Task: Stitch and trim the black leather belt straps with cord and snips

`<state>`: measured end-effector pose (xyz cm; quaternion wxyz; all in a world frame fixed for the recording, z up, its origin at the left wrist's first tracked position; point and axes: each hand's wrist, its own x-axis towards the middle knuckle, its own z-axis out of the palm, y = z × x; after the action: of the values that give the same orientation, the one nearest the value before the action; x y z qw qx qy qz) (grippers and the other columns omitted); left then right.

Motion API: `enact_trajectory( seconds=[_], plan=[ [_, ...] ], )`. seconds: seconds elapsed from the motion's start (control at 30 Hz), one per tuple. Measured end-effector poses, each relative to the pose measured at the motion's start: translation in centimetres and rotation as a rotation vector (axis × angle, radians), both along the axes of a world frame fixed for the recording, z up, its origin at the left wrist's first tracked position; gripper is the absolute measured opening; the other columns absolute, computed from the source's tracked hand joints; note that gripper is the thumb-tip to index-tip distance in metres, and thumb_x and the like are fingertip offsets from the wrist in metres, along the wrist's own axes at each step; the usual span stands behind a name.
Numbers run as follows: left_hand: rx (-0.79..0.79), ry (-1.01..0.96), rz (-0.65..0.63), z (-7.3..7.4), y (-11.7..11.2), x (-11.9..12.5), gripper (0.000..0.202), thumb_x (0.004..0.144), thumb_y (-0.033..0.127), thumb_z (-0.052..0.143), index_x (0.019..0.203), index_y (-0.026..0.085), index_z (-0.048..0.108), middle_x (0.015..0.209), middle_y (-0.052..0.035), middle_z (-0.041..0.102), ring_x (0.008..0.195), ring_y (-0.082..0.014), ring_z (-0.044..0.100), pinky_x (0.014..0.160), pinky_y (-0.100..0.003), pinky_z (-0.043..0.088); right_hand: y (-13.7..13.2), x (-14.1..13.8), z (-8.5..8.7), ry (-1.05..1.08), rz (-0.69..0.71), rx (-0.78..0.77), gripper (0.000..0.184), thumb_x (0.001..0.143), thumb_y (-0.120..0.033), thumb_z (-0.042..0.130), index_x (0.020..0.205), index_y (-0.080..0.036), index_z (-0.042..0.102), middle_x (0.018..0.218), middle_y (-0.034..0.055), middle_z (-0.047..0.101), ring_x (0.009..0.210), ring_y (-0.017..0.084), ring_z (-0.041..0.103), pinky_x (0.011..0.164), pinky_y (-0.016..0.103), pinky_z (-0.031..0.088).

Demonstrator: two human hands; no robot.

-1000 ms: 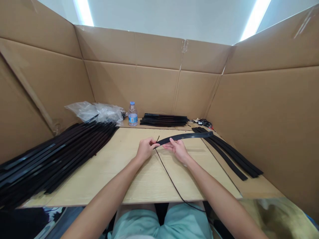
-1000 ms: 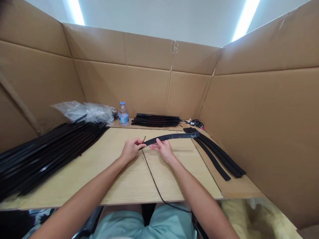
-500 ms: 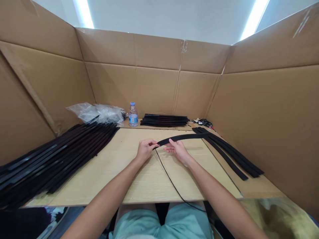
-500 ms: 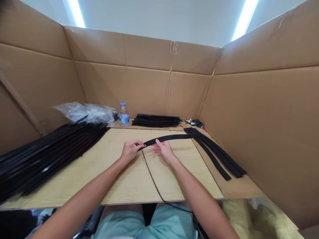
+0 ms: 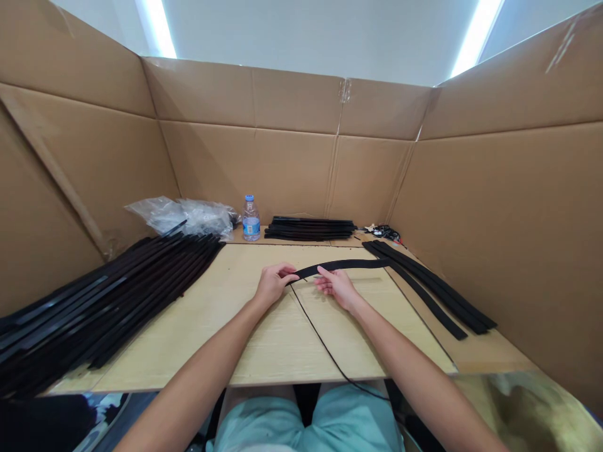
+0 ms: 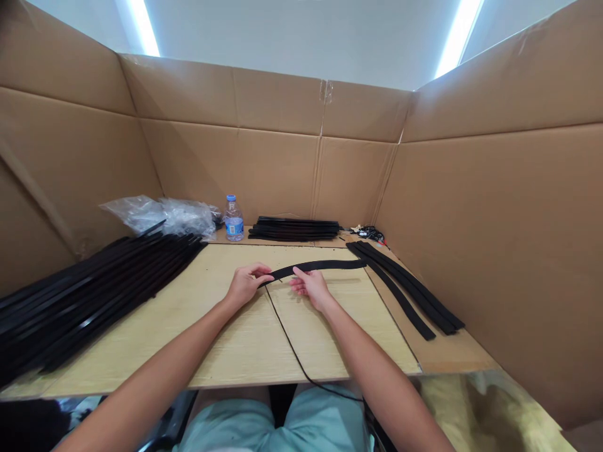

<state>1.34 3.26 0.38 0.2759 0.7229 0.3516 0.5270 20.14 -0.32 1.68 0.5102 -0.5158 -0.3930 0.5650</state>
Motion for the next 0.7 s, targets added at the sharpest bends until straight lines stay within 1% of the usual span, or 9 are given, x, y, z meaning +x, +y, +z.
enact_trajectory(
  seconds=[0.13, 0.27, 0.43, 0.57, 0.7],
  plan=[
    [-0.022, 0.015, 0.012, -0.05, 0.02, 0.04, 0.015, 0.067, 0.03, 0.074, 0.061, 0.017, 0.067, 0.055, 0.0011, 0.067, 0.051, -0.0135, 0.058, 0.053, -0.024, 0.048, 0.11, 0.08, -0.17, -0.047, 0.01, -0.015, 0.026, 0.094, -0.026, 0.055, 0.075, -0.009, 0.058, 0.062, -0.0028, 0.062, 0.044, 0.005, 0.055, 0.036, 0.012, 0.04],
    [-0.031, 0.019, 0.029, 0.03, -0.11, 0.12, 0.012, 0.067, 0.028, 0.072, 0.067, 0.017, 0.067, 0.063, -0.0003, 0.069, 0.054, -0.0135, 0.059, 0.056, -0.024, 0.048, 0.11, 0.11, -0.19, -0.099, 0.032, -0.02, 0.028, 0.096, -0.03, 0.052, 0.078, -0.01, 0.059, 0.062, -0.0032, 0.06, 0.044, 0.005, 0.053, 0.037, 0.013, 0.04],
    [-0.035, 0.042, 0.018, 0.03, -0.16, 0.19, 0.011, 0.069, 0.028, 0.07, 0.065, 0.017, 0.067, 0.062, -0.0003, 0.068, 0.055, -0.0134, 0.058, 0.056, -0.024, 0.047, 0.14, 0.15, -0.32, -0.204, 0.082, -0.01, 0.031, 0.098, -0.035, 0.047, 0.083, -0.01, 0.059, 0.063, -0.0031, 0.059, 0.044, 0.005, 0.052, 0.039, 0.015, 0.041],
    [-0.039, 0.055, 0.008, -0.09, 0.17, 0.02, 0.014, 0.07, 0.03, 0.069, 0.065, 0.017, 0.066, 0.06, 0.0005, 0.065, 0.053, -0.0127, 0.055, 0.054, -0.024, 0.045, 0.35, 0.17, -0.73, -0.354, 0.129, 0.023, 0.033, 0.098, -0.037, 0.045, 0.087, -0.011, 0.059, 0.065, -0.0027, 0.059, 0.046, 0.006, 0.053, 0.042, 0.017, 0.044],
    [-0.054, 0.073, -0.014, 0.05, 0.51, -0.41, 0.015, 0.07, 0.031, 0.067, 0.065, 0.017, 0.065, 0.057, 0.0011, 0.063, 0.051, -0.0121, 0.053, 0.052, -0.023, 0.043, 0.08, 0.36, -1.06, -0.585, 0.167, 0.123, 0.032, 0.096, -0.035, 0.05, 0.078, -0.011, 0.06, 0.06, -0.0034, 0.058, 0.045, 0.007, 0.053, 0.044, 0.019, 0.044]
  ],
)
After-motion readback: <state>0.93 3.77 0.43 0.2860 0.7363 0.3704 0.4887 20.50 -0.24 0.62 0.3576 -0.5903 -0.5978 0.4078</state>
